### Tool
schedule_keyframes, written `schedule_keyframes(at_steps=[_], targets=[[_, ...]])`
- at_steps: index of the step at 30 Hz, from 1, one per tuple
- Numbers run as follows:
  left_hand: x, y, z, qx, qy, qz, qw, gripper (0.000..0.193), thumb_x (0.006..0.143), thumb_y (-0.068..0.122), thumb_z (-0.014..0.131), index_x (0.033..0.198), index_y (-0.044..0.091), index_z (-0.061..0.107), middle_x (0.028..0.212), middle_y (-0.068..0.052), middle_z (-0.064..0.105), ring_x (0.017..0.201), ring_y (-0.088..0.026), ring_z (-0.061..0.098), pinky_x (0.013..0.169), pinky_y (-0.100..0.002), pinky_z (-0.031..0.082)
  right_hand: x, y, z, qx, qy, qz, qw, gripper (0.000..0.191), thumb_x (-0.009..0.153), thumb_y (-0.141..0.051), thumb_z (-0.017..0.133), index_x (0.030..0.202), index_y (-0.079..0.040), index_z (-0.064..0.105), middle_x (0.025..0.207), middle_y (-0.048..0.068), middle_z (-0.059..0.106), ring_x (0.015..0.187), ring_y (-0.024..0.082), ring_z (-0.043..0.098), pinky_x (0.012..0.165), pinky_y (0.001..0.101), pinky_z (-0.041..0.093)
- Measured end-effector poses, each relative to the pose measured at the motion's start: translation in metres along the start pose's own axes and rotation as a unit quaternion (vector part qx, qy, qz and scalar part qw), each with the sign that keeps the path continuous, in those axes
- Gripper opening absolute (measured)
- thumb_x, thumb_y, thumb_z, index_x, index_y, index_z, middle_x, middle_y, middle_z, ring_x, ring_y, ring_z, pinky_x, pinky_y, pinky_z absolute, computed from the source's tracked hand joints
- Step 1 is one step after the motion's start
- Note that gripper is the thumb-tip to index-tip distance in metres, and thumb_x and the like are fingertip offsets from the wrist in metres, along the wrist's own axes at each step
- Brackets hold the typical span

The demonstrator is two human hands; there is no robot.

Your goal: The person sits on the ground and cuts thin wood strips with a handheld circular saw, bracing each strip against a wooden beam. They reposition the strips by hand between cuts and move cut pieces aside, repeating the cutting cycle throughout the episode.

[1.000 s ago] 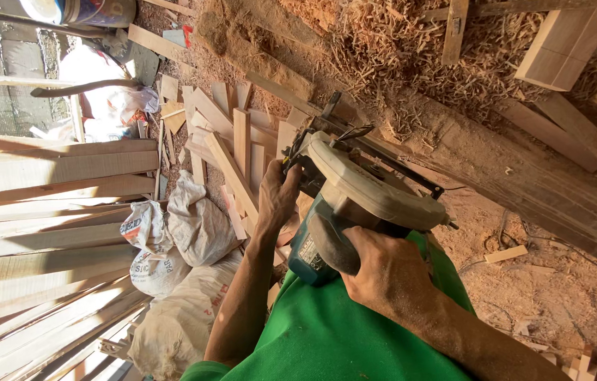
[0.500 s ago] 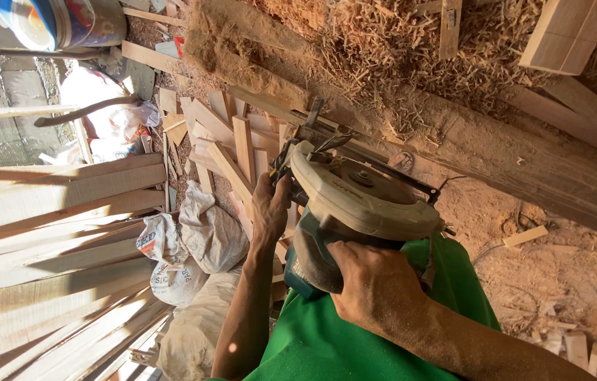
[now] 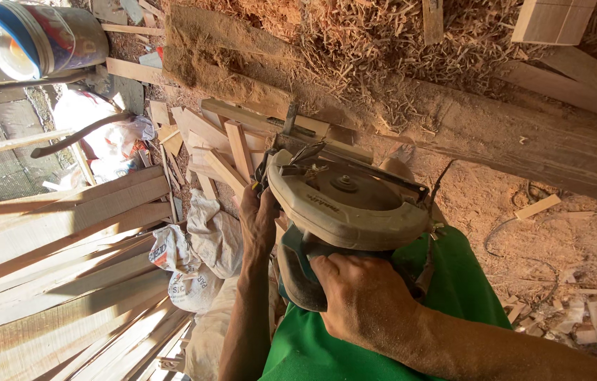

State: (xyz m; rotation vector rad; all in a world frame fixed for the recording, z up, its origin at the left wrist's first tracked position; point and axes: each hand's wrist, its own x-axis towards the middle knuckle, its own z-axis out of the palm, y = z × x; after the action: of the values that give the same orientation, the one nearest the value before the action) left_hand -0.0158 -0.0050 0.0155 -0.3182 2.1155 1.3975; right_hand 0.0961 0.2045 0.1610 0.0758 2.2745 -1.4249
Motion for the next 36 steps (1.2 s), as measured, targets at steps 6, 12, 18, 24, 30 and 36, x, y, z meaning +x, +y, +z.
schedule_keyframes(at_steps=[6, 12, 18, 24, 30, 36], targets=[[0.004, -0.001, -0.007, 0.021, 0.001, 0.001, 1.000, 0.035, 0.102, 0.030, 0.058, 0.114, -0.003, 0.058, 0.081, -0.002, 0.060, 0.070, -0.009, 0.056, 0.062, -0.025, 0.048, 0.004, -0.004, 0.002, 0.004, 0.009, -0.003, 1.000, 0.039, 0.065, -0.008, 0.073, 0.101, 0.001, 0.061, 0.078, 0.013, 0.066, 0.072, 0.034, 0.070, 0.063, 0.0481, 0.058], [0.007, -0.003, -0.011, 0.022, 0.001, 0.008, 1.000, 0.033, 0.103, 0.029, 0.058, 0.112, -0.003, 0.059, 0.081, -0.002, 0.059, 0.070, -0.009, 0.055, 0.062, -0.025, 0.047, 0.007, -0.005, 0.004, 0.010, 0.022, -0.016, 1.000, 0.044, 0.067, -0.007, 0.072, 0.108, 0.005, 0.062, 0.079, 0.014, 0.066, 0.072, 0.033, 0.071, 0.063, 0.0470, 0.059], [0.009, -0.008, -0.014, 0.009, 0.007, -0.003, 1.000, 0.032, 0.103, 0.029, 0.059, 0.114, -0.002, 0.059, 0.081, -0.002, 0.059, 0.069, -0.009, 0.055, 0.061, -0.024, 0.047, 0.011, -0.006, 0.003, 0.011, 0.011, -0.022, 1.000, 0.048, 0.065, -0.007, 0.073, 0.109, 0.007, 0.062, 0.080, 0.015, 0.067, 0.072, 0.033, 0.071, 0.063, 0.0472, 0.059], [0.011, -0.008, -0.018, 0.001, 0.000, -0.003, 1.000, 0.033, 0.104, 0.029, 0.059, 0.114, -0.003, 0.058, 0.083, -0.003, 0.060, 0.070, -0.009, 0.055, 0.062, -0.025, 0.049, 0.014, -0.006, 0.002, 0.022, -0.007, -0.026, 0.999, 0.052, 0.066, -0.007, 0.075, 0.114, 0.010, 0.060, 0.081, 0.017, 0.066, 0.072, 0.031, 0.071, 0.062, 0.0447, 0.060], [0.010, -0.003, -0.022, 0.035, 0.012, -0.010, 0.999, 0.034, 0.102, 0.031, 0.058, 0.114, -0.001, 0.059, 0.080, -0.002, 0.060, 0.068, -0.009, 0.055, 0.060, -0.025, 0.048, 0.017, -0.009, 0.002, 0.026, -0.001, -0.033, 0.999, 0.053, 0.064, -0.007, 0.075, 0.112, 0.010, 0.061, 0.080, 0.017, 0.066, 0.071, 0.032, 0.071, 0.061, 0.0456, 0.060], [0.013, -0.005, -0.024, -0.022, 0.006, -0.009, 1.000, 0.035, 0.103, 0.031, 0.061, 0.115, -0.002, 0.057, 0.081, -0.002, 0.057, 0.069, -0.009, 0.053, 0.061, -0.026, 0.048, 0.020, -0.011, 0.001, 0.029, -0.004, -0.032, 0.999, 0.050, 0.065, -0.005, 0.073, 0.111, 0.009, 0.060, 0.080, 0.017, 0.065, 0.072, 0.034, 0.071, 0.062, 0.0467, 0.059]])
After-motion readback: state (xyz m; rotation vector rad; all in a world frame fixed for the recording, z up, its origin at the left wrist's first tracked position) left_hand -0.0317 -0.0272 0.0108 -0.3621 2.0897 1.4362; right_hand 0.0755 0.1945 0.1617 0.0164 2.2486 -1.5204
